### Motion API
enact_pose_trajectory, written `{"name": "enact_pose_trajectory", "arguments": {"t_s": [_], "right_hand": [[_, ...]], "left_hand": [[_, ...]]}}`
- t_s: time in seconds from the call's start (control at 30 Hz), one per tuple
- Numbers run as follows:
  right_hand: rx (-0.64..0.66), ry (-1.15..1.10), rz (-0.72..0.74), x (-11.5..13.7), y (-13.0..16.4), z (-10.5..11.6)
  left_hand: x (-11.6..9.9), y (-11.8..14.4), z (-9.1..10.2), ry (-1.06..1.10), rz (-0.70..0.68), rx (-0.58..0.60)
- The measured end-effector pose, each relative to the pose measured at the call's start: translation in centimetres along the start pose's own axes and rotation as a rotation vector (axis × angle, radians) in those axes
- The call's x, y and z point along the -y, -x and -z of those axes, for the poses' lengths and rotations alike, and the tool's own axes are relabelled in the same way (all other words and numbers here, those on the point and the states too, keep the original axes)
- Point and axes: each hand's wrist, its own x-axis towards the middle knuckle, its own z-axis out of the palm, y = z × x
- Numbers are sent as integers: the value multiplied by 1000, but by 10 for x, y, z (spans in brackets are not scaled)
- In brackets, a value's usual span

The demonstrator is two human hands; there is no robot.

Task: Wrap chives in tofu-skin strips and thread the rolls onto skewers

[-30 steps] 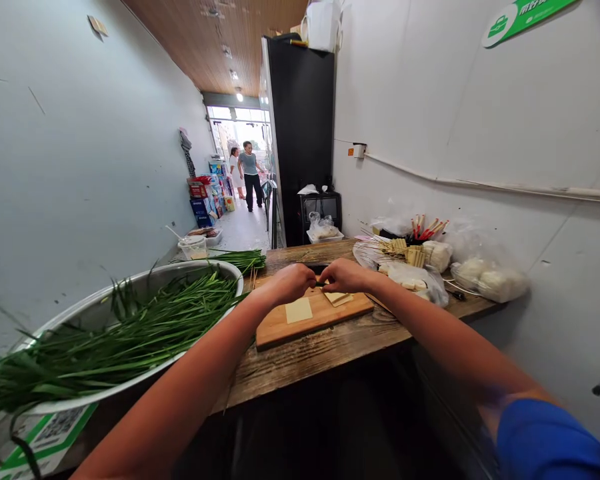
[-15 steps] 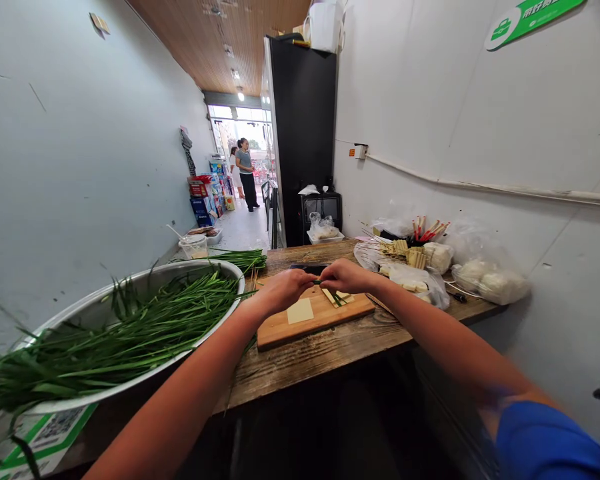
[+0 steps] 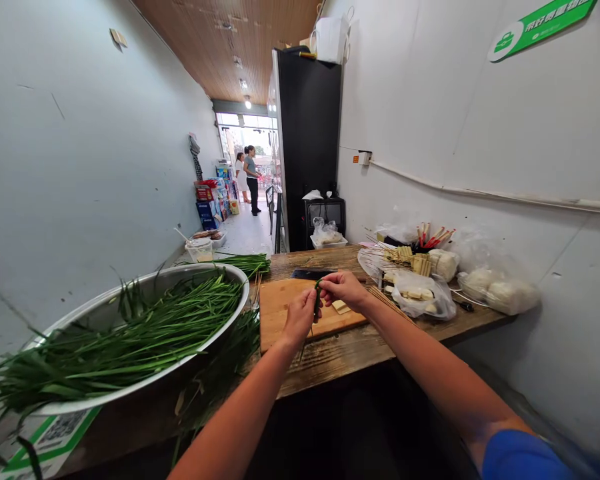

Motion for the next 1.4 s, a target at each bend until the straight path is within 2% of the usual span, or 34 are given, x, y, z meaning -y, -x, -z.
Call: {"name": "enact_pose_trajectory", "arguments": {"t_s": [0.1,0.2,0.23,0.3,0.4,0.47,0.53,0.6,0.73,0.87,1.03,1.13,1.23,1.4], "right_hand": [[-60,-63,20,-16,-2,-2],[-38,73,77,-25,0,-5],[-39,194,150,-26,1,-6],[-42,532,390,-26,3,-9],[2,1065,719,-25,2,-13],[60,1307,791,-28,-3,-14],[83,1415,798,-34,-9,-12],[77,1415,780,-46,-15,-8],[63,1289,727,-80,-21,0],[88,1190,754,-107,-21,1],[120,1198,732,-113,-20,0],[177,1188,678,-110,-20,4],[227,1066,632,-105,-18,16],[10,895,517,-97,-11,38]], "left_hand": [[0,-1,15,5,128,109],[-4,-3,39,-275,75,150],[-7,-4,47,-405,13,139],[-13,-7,60,-622,-104,148],[-19,-14,71,-762,-184,268],[-17,-19,73,-808,-195,330],[-10,-23,73,-857,-188,320],[4,-25,72,-855,-186,261],[39,-18,73,-697,-202,101],[69,-11,75,-623,-185,0],[85,-12,75,-732,-255,88],[87,-13,73,-812,-318,156],[86,-12,73,-861,-376,175],[83,-12,73,-856,-420,183]]}}
